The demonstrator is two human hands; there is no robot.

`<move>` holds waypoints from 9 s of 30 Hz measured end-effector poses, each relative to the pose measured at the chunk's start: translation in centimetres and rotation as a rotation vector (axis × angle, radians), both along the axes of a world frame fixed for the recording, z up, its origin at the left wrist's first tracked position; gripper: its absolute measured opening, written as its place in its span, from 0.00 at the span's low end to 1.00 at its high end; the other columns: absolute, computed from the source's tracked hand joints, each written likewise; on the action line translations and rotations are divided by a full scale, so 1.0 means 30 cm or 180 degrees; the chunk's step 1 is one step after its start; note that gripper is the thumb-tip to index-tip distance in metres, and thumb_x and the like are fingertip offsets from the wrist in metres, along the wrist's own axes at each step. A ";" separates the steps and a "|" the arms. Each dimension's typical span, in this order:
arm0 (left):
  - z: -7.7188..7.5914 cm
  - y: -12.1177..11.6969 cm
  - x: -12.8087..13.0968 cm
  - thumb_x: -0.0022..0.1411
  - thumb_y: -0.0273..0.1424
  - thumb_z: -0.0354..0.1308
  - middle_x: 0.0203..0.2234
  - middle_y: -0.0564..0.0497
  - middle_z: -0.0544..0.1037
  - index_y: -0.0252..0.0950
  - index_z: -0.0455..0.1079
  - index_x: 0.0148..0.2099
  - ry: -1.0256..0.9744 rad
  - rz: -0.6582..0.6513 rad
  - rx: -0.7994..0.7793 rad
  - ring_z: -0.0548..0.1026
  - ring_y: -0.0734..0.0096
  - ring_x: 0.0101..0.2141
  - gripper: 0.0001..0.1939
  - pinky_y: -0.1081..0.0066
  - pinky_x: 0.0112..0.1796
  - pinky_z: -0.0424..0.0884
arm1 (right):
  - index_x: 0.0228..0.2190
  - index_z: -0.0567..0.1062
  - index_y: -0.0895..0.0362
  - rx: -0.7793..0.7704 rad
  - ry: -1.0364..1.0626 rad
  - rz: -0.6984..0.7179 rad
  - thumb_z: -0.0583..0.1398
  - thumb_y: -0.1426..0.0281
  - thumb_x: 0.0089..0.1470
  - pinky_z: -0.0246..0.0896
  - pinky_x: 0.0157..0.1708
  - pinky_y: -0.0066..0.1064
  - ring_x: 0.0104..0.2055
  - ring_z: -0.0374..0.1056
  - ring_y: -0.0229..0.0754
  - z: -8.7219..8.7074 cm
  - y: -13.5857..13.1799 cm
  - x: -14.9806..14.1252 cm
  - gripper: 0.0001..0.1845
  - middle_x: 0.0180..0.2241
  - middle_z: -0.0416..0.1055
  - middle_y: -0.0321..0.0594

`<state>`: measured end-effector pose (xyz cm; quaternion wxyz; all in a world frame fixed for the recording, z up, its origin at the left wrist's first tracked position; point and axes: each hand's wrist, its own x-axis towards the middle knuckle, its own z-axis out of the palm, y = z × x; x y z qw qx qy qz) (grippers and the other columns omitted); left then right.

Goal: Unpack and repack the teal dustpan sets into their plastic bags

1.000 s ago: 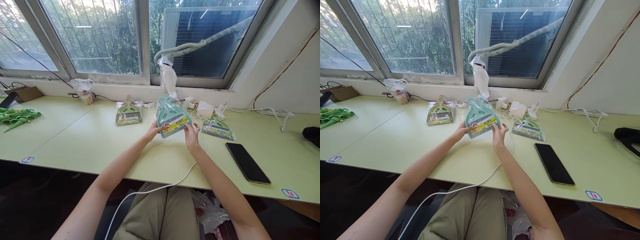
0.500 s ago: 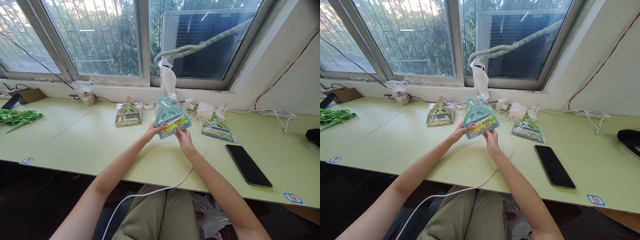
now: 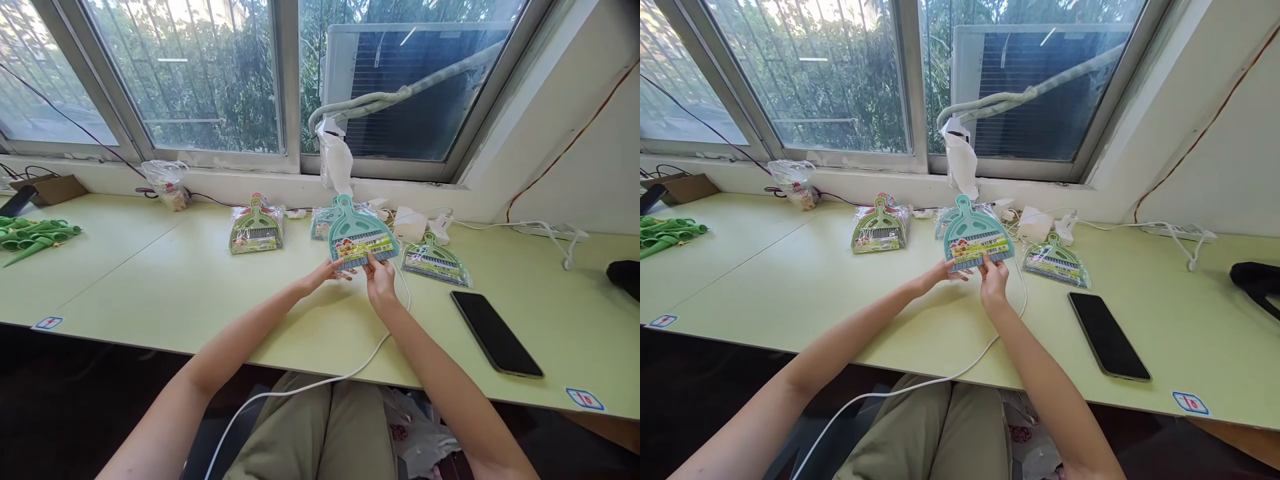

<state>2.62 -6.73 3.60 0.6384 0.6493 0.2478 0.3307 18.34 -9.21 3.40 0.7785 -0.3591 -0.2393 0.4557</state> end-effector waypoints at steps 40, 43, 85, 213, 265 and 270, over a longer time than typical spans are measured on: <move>-0.011 -0.038 0.032 0.58 0.49 0.56 0.36 0.41 0.79 0.32 0.57 0.58 -0.0359 0.0662 0.0088 0.79 0.62 0.30 0.34 0.66 0.30 0.76 | 0.37 0.75 0.54 0.0353 -0.0151 0.0406 0.67 0.74 0.41 0.67 0.52 0.37 0.47 0.73 0.40 0.021 -0.012 -0.010 0.17 0.41 0.77 0.37; -0.011 -0.025 0.026 0.58 0.53 0.53 0.39 0.40 0.79 0.34 0.59 0.58 -0.0310 0.0598 -0.0001 0.79 0.63 0.31 0.35 0.66 0.31 0.75 | 0.37 0.75 0.54 0.0235 -0.0174 0.0318 0.66 0.74 0.42 0.68 0.52 0.37 0.46 0.73 0.40 0.019 -0.011 -0.008 0.17 0.41 0.77 0.37; -0.016 0.013 -0.003 0.53 0.41 0.62 0.45 0.44 0.74 0.37 0.54 0.54 -0.0557 0.1019 -0.0026 0.76 0.72 0.25 0.31 0.69 0.22 0.77 | 0.30 0.73 0.55 0.0000 -0.0169 0.0471 0.65 0.75 0.40 0.72 0.46 0.33 0.42 0.74 0.41 0.002 -0.002 -0.016 0.11 0.35 0.77 0.37; -0.039 0.171 -0.128 0.54 0.39 0.64 0.35 0.48 0.78 0.36 0.68 0.44 0.0029 0.1655 -0.0472 0.77 0.71 0.31 0.18 0.70 0.31 0.76 | 0.44 0.72 0.54 -0.0208 -0.1610 0.1148 0.68 0.64 0.37 0.74 0.42 0.47 0.40 0.74 0.46 -0.054 0.065 0.104 0.29 0.39 0.76 0.39; 0.013 0.017 -0.025 0.45 0.40 0.71 0.41 0.48 0.76 0.42 0.56 0.52 0.1336 0.3125 0.1505 0.75 0.54 0.44 0.36 0.62 0.47 0.62 | 0.58 0.58 0.57 -0.0980 -0.3937 -0.0650 0.63 0.51 0.45 0.63 0.45 0.46 0.48 0.69 0.60 -0.029 0.007 0.005 0.45 0.45 0.73 0.54; 0.009 0.039 -0.036 0.47 0.37 0.69 0.39 0.49 0.76 0.41 0.58 0.50 0.1142 0.3163 0.1456 0.75 0.55 0.43 0.31 0.63 0.46 0.63 | 0.59 0.59 0.54 -0.0517 -0.3648 -0.0482 0.61 0.56 0.47 0.63 0.46 0.46 0.46 0.69 0.56 -0.049 0.032 0.031 0.40 0.45 0.74 0.49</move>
